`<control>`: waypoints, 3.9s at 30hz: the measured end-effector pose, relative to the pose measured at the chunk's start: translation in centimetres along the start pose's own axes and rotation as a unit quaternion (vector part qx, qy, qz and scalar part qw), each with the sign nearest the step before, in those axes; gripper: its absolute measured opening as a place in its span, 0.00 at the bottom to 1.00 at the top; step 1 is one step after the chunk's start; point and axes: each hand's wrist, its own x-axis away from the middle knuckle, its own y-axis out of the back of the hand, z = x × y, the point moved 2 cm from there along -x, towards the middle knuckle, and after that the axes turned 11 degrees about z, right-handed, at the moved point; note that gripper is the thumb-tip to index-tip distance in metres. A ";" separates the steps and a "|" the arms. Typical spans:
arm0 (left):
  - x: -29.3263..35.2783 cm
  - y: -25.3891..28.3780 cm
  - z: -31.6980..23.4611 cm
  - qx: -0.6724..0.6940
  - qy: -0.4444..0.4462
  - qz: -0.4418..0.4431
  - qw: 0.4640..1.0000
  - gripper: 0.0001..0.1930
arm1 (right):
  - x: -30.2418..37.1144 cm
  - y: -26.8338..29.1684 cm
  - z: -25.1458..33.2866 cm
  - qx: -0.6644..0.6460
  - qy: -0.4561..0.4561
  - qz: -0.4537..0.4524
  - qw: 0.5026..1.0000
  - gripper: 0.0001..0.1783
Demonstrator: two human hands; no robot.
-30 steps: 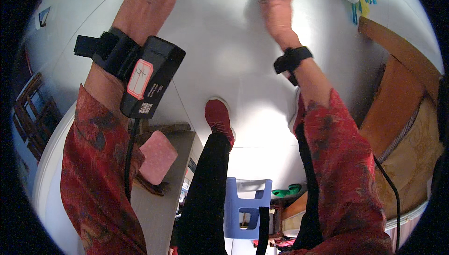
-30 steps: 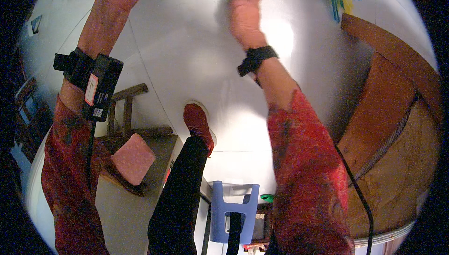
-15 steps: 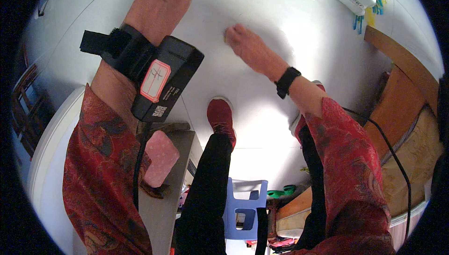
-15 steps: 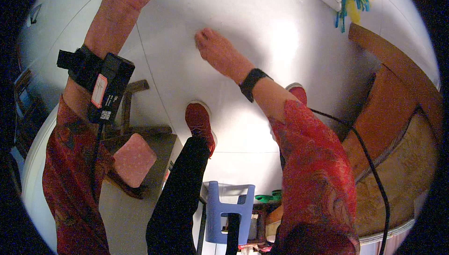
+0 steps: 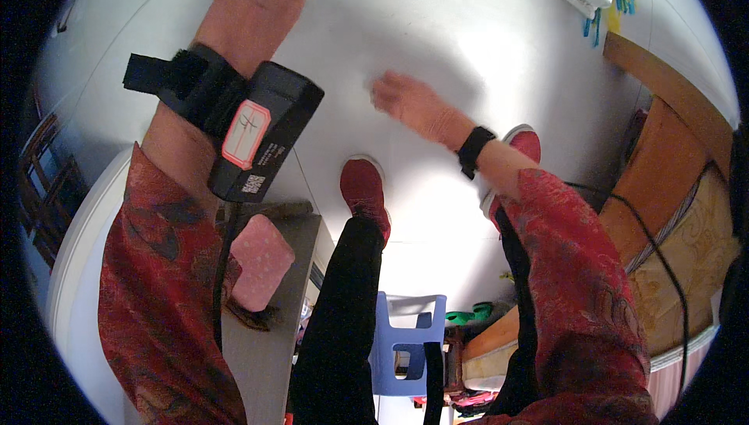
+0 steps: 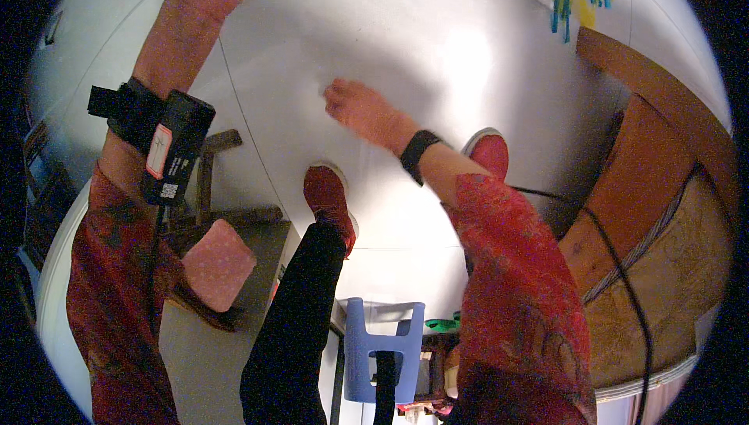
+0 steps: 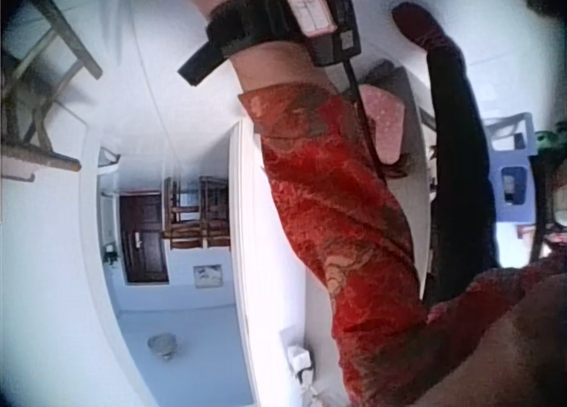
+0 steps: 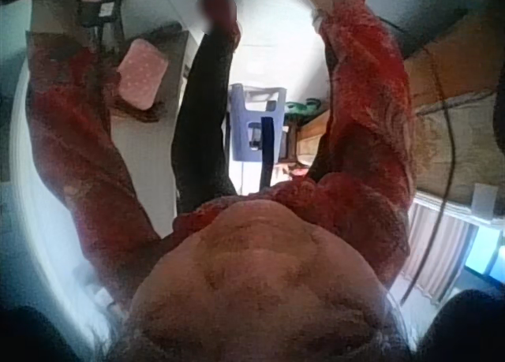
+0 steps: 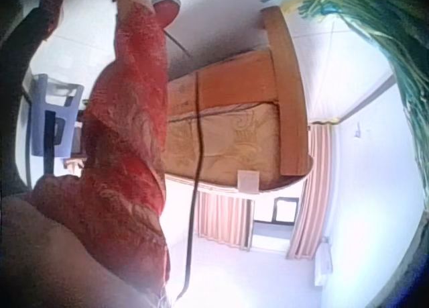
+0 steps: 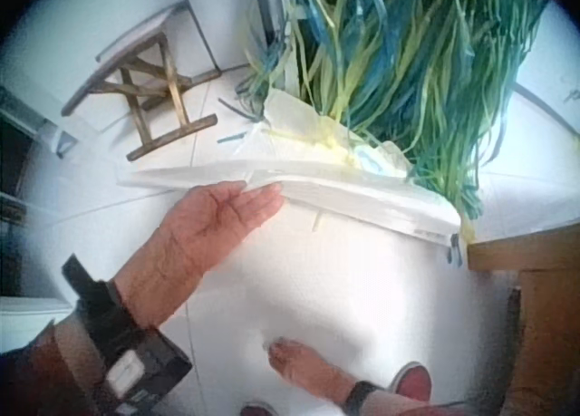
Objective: The person wipes the tiled floor with a cloth, moving around furniture and a bucket. They repeatedly wipe different sections of the floor, occasionally lifting a small wooden stool to clean underneath it.
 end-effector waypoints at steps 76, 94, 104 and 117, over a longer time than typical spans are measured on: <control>-0.2 -0.5 -2.1 0.031 -0.006 0.191 0.981 0.22 | -8.8 7.2 -7.4 0.191 -0.034 -0.173 0.966 0.13; 1.7 0.9 -2.3 0.123 -0.024 0.117 0.985 0.21 | -12.9 10.1 -6.3 0.060 -0.052 -0.215 0.973 0.10; 0.2 4.8 -3.1 0.135 -0.060 0.120 0.982 0.19 | -6.0 5.6 -3.9 0.116 -0.067 -0.184 0.974 0.34; 1.5 0.8 -2.7 0.009 -0.047 0.072 0.996 0.16 | -7.2 8.3 -5.7 0.244 -0.223 -0.049 0.943 0.33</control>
